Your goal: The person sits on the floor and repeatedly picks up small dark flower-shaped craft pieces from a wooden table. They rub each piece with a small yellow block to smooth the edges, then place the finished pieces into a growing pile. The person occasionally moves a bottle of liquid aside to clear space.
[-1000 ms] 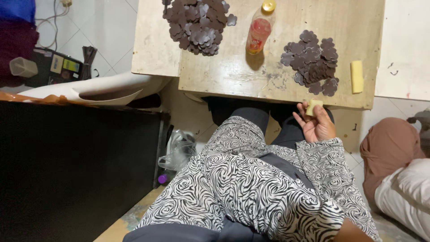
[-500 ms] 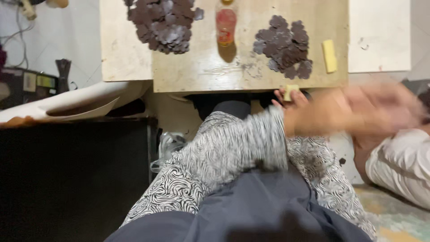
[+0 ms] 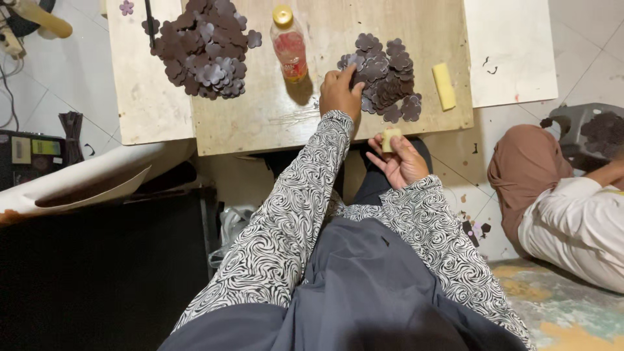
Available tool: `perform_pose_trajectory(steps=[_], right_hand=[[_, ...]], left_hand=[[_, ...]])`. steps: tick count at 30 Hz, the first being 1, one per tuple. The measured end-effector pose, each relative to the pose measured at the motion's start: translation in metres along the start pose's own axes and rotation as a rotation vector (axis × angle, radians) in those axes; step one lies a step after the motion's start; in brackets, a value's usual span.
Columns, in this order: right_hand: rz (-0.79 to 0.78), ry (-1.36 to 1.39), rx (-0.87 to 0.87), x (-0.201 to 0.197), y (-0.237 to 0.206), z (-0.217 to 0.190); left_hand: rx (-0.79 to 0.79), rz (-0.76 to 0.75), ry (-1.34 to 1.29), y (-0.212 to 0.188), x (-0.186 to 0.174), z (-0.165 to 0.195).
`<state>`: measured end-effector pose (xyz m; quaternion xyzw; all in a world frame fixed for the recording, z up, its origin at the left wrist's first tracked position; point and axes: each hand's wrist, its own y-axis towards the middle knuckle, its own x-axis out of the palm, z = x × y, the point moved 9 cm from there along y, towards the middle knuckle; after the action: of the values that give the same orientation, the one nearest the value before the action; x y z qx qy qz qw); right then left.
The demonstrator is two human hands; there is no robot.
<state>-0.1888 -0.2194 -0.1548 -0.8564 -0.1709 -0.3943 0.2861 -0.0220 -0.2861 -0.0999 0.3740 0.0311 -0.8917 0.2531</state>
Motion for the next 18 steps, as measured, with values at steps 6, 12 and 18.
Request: perform_pose_trajectory(steps=[6, 12, 18], right_hand=[[0.025, -0.018, 0.013, 0.002, 0.001, 0.002], [0.04, -0.059, 0.013, 0.014, -0.005, 0.005], [-0.038, -0.092, -0.019, 0.016, -0.007, 0.011]], left_hand=[[0.049, 0.03, -0.014, -0.008, -0.01, 0.01], [0.01, -0.02, 0.053, -0.006, -0.01, 0.011], [-0.018, -0.077, -0.395, -0.017, -0.001, 0.001]])
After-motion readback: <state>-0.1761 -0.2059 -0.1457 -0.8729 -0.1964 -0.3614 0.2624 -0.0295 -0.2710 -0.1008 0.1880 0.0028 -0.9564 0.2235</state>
